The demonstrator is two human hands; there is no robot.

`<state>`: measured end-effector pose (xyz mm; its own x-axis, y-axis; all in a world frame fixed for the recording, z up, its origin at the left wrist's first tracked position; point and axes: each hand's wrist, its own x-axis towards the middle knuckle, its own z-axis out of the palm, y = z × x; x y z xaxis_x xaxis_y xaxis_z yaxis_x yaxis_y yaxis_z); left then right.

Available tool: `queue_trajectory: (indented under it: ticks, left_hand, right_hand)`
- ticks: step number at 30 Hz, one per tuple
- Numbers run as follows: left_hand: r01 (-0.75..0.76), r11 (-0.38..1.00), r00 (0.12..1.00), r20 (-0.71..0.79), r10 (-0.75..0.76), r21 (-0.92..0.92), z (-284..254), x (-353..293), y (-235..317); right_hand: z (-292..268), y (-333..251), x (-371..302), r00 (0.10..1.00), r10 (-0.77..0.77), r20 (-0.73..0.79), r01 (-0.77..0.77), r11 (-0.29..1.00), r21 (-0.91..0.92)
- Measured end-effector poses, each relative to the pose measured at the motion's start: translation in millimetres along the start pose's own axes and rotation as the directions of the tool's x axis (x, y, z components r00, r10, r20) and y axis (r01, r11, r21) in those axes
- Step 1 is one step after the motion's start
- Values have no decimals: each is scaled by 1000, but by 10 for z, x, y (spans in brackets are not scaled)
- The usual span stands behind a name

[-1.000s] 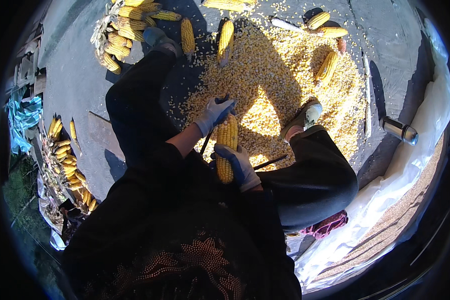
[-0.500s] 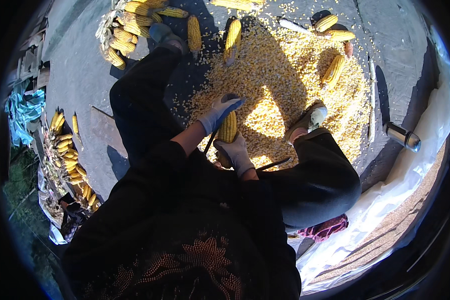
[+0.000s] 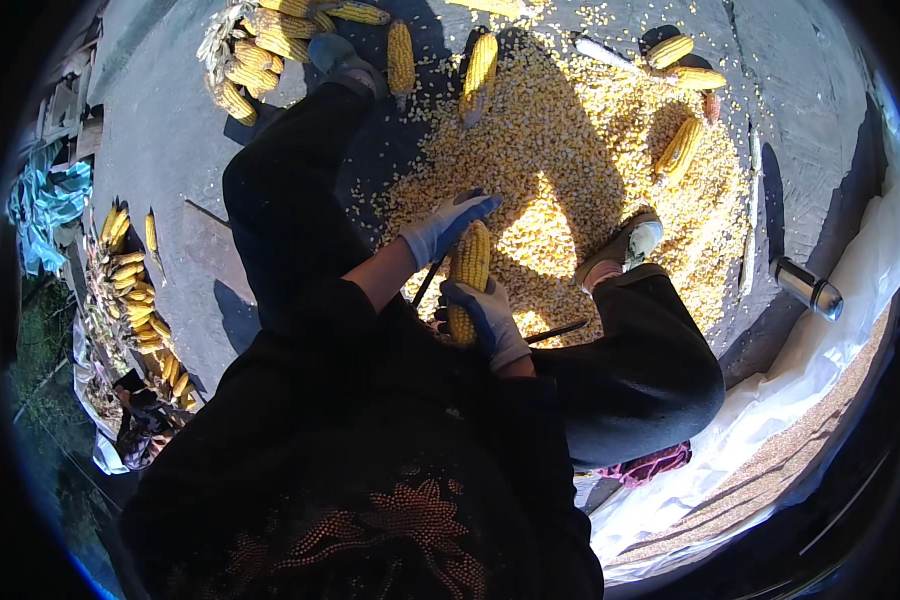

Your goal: The person sits on a tarp outdoors and uses a handheld corn sheller to remove kernels from dried corn cobs. Kernels fall onto the tarp, and the person repeatedly picks up new cobs, shells them, and discards the bare cobs to the side.

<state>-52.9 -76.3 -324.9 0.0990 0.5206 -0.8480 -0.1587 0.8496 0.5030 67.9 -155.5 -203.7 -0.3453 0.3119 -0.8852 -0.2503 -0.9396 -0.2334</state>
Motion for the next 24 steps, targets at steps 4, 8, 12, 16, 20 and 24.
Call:
queue_trajectory:
  ticks: [4,8,12,16,20,24]
  left_hand:
    - [-71,935,953,-253,166,346,263,-279,125]
    - [-148,919,973,-111,201,364,45,7,-47]
    - [-47,862,973,-174,155,505,192,-220,251]
    - [-29,805,945,-247,216,592,209,-258,128]
    - [10,967,993,-116,21,256,141,-191,194]
    - [-158,979,958,-220,184,131,201,-124,-24]
  right_hand:
    - [-236,329,617,930,-323,-174,203,848,-489]
    - [-31,21,-83,999,-51,-13,50,998,-49]
    - [-94,53,-293,999,-20,33,17,994,111]
    - [39,19,-404,996,-67,-62,76,983,164]
    - [-153,229,-36,999,-27,-17,27,999,-46]
    - [90,277,257,843,-456,-286,15,550,-835]
